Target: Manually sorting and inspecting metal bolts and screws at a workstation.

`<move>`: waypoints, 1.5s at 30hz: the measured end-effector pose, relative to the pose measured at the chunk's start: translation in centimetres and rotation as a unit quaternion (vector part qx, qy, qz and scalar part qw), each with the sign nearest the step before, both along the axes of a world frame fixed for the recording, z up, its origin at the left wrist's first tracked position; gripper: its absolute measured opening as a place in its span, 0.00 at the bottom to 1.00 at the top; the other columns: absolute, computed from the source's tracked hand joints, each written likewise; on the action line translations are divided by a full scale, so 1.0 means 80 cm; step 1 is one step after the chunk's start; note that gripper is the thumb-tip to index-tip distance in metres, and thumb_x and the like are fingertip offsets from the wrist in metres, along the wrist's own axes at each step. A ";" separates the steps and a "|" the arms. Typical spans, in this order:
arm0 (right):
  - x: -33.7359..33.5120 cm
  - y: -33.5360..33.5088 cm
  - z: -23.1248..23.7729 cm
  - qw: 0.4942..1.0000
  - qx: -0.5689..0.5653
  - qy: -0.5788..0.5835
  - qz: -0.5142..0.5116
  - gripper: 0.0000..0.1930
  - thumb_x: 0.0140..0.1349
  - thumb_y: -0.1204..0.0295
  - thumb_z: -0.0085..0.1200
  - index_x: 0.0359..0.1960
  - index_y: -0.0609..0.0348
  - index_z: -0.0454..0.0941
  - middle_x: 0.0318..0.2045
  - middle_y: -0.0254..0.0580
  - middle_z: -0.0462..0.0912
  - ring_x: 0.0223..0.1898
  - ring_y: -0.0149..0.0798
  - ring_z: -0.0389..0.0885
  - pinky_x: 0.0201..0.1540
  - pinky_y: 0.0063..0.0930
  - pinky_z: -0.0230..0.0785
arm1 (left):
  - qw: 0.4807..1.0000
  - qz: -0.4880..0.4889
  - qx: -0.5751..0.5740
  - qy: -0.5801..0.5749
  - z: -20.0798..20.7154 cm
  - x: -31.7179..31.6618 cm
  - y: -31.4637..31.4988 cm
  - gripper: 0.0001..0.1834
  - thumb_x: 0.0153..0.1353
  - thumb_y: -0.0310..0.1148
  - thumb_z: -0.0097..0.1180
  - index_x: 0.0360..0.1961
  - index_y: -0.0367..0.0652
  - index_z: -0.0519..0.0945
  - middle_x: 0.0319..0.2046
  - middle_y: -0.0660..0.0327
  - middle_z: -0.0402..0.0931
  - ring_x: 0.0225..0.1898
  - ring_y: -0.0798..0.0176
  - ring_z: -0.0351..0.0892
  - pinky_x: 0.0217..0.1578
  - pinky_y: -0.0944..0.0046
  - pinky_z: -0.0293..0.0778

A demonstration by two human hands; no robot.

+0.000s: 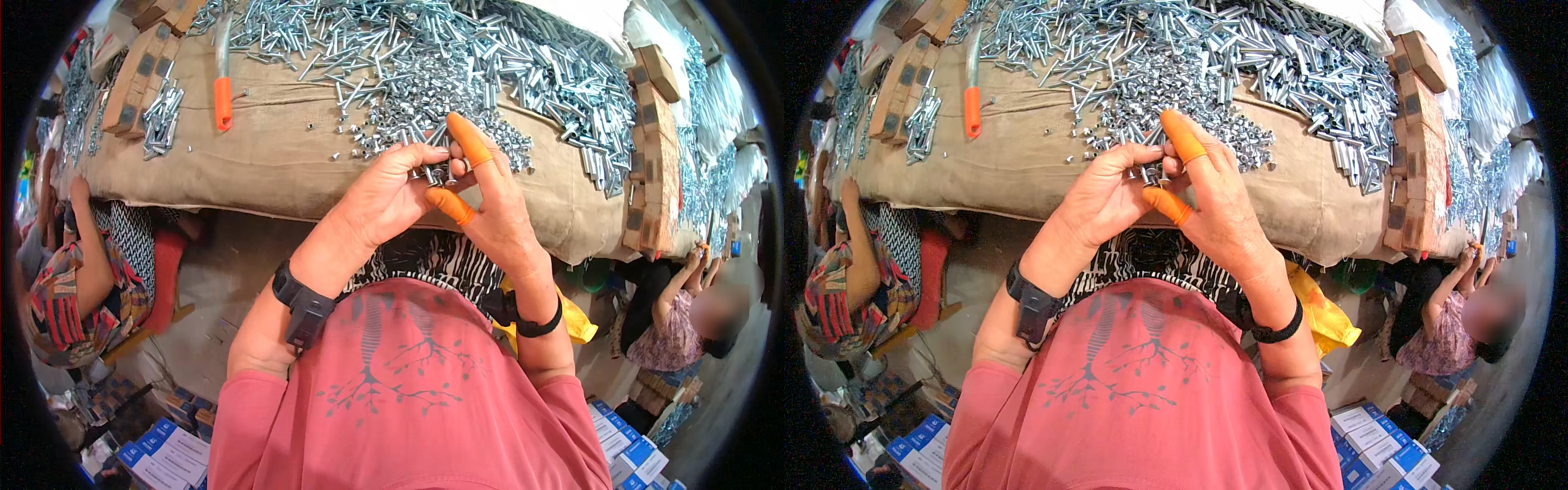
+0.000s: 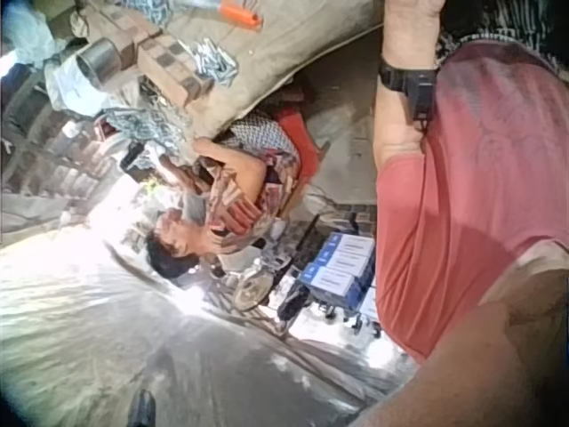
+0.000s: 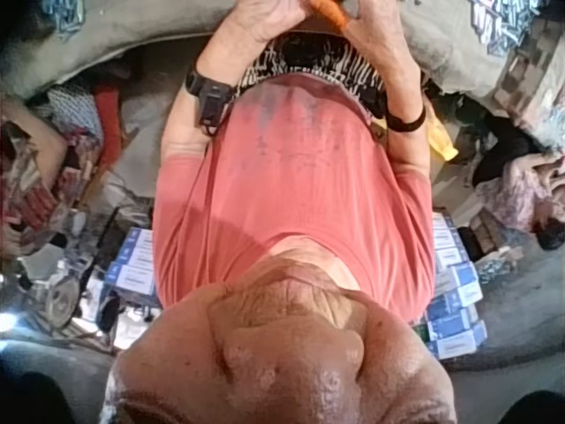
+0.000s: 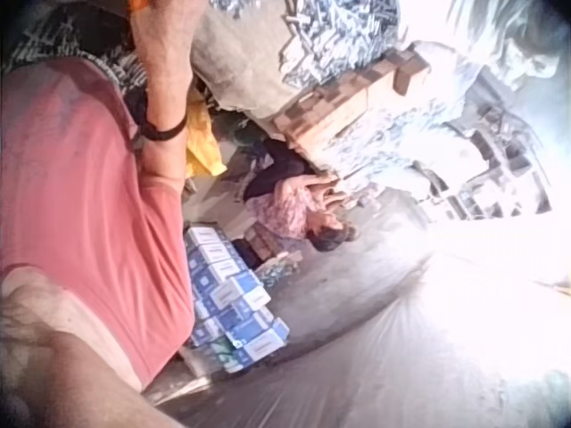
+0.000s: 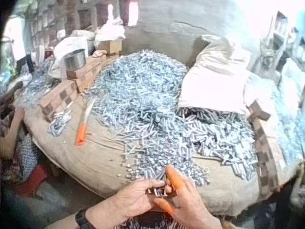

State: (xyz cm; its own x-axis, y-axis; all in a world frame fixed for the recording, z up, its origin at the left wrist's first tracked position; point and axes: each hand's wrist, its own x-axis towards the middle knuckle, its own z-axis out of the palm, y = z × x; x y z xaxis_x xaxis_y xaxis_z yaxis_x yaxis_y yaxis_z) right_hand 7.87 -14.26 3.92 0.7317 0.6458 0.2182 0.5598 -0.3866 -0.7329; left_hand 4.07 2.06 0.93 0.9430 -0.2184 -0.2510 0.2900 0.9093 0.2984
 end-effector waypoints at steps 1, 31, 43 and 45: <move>0.001 -0.003 -0.002 1.000 0.011 0.007 0.008 0.37 0.52 0.75 0.65 0.66 0.58 0.64 0.65 0.49 0.65 0.62 0.50 0.67 0.62 0.37 0.64 | 1.000 -0.014 0.004 -0.006 -0.004 -0.001 0.000 0.10 0.66 0.26 0.50 0.45 0.33 0.76 0.35 0.57 0.77 0.40 0.61 0.78 0.52 0.53 0.77; 0.025 -0.033 -0.005 0.981 0.090 0.133 0.106 0.22 0.74 0.58 0.38 0.58 0.60 0.74 0.59 0.49 0.74 0.61 0.49 0.71 0.63 0.37 0.62 | 0.976 -0.185 0.113 -0.027 0.016 -0.011 -0.020 0.15 0.57 0.25 0.61 0.46 0.41 0.76 0.36 0.62 0.77 0.35 0.69 0.76 0.31 0.67 0.73; 0.020 -0.045 -0.009 0.920 0.187 0.339 0.060 0.29 0.69 0.53 0.48 0.65 0.59 0.66 0.57 0.41 0.75 0.43 0.28 0.76 0.48 0.22 0.70 | 0.977 -0.183 0.104 0.032 0.021 -0.009 -0.029 0.11 0.63 0.26 0.56 0.46 0.38 0.76 0.36 0.60 0.79 0.33 0.68 0.77 0.34 0.68 0.75; 0.016 -0.042 -0.009 0.914 0.236 0.329 0.043 0.33 0.67 0.54 0.52 0.68 0.60 0.62 0.60 0.42 0.72 0.51 0.31 0.75 0.54 0.26 0.68 | 0.975 -0.183 0.120 0.036 0.020 -0.008 -0.030 0.10 0.63 0.25 0.56 0.46 0.38 0.76 0.36 0.60 0.79 0.34 0.67 0.78 0.36 0.67 0.76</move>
